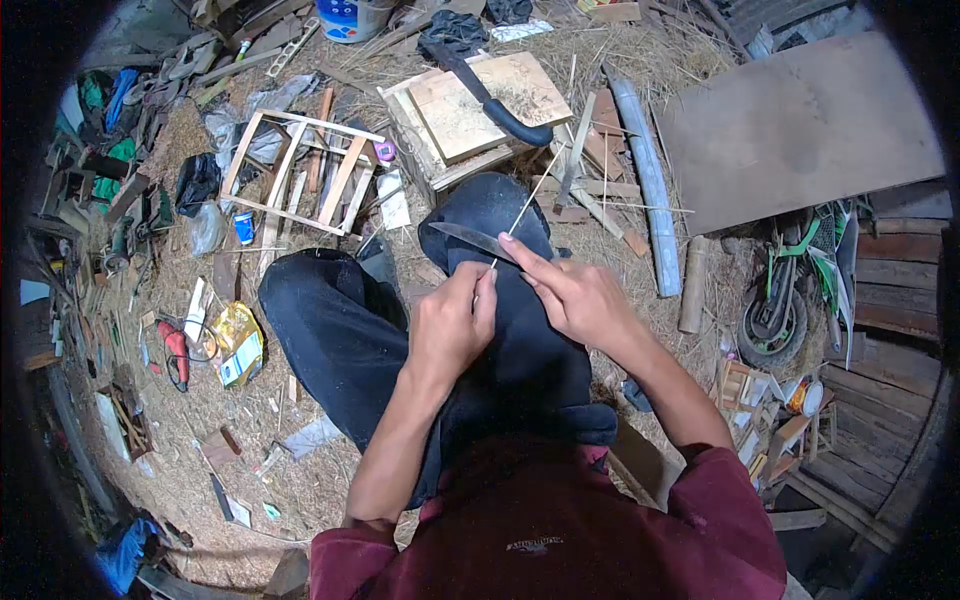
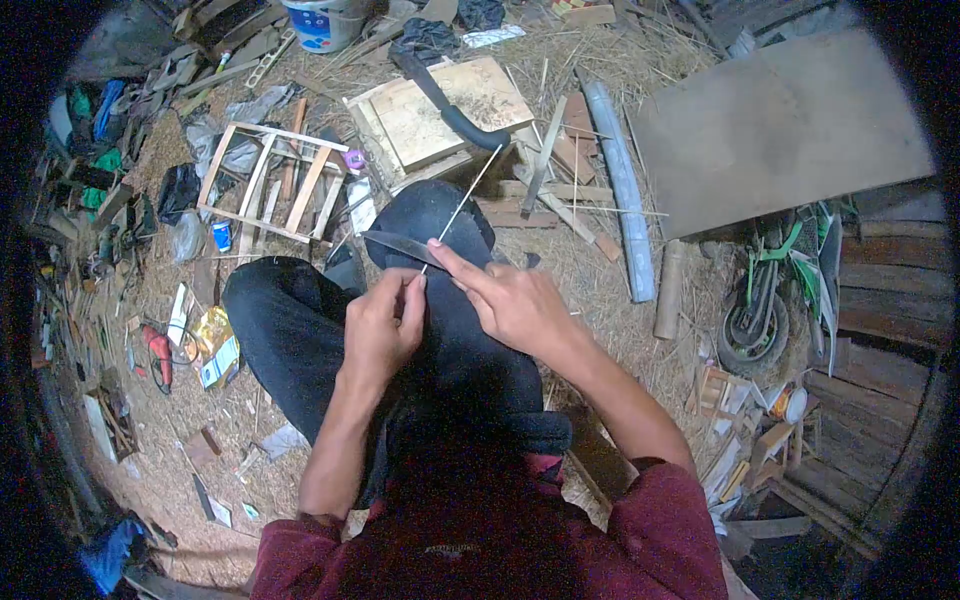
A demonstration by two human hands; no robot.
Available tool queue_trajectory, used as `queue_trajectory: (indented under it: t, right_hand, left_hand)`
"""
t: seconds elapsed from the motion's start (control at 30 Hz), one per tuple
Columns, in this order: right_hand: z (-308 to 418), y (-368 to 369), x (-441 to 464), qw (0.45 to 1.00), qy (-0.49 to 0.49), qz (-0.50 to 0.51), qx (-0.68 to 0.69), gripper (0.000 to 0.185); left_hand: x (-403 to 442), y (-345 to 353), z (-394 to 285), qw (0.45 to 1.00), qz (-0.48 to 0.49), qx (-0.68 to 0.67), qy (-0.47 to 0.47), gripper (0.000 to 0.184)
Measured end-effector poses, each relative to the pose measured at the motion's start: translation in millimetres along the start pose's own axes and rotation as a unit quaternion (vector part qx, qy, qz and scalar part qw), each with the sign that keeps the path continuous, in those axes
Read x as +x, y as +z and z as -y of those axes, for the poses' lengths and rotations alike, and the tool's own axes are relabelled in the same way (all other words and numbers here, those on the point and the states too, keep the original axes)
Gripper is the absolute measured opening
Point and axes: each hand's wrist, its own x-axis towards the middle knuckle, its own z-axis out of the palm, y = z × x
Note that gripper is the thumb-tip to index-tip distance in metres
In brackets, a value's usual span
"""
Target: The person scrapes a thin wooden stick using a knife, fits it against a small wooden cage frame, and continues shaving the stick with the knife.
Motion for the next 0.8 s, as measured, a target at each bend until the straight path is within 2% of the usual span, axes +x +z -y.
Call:
queue_trajectory:
  t: [0.37,0.6,0.7,0.8]
  right_hand:
    - [-3,7,0,0.998,0.027,-0.049,-0.019,0.062]
    - [-14,1,-2,0.993,0.047,-0.087,0.065,0.058]
    - [-15,-7,1,0.99,0.065,-0.085,0.086,0.058]
    - [-24,-12,6,0.984,0.109,-0.111,0.091,0.056]
  left_hand:
    - [-39,-30,8,0.998,0.036,0.012,0.044,0.004]
    - [-76,-49,6,0.995,0.048,-0.037,-0.085,0.006]
    - [-65,-39,5,0.996,0.005,-0.074,-0.054,0.004]
    - [-50,-34,0,0.994,0.026,-0.086,-0.061,0.005]
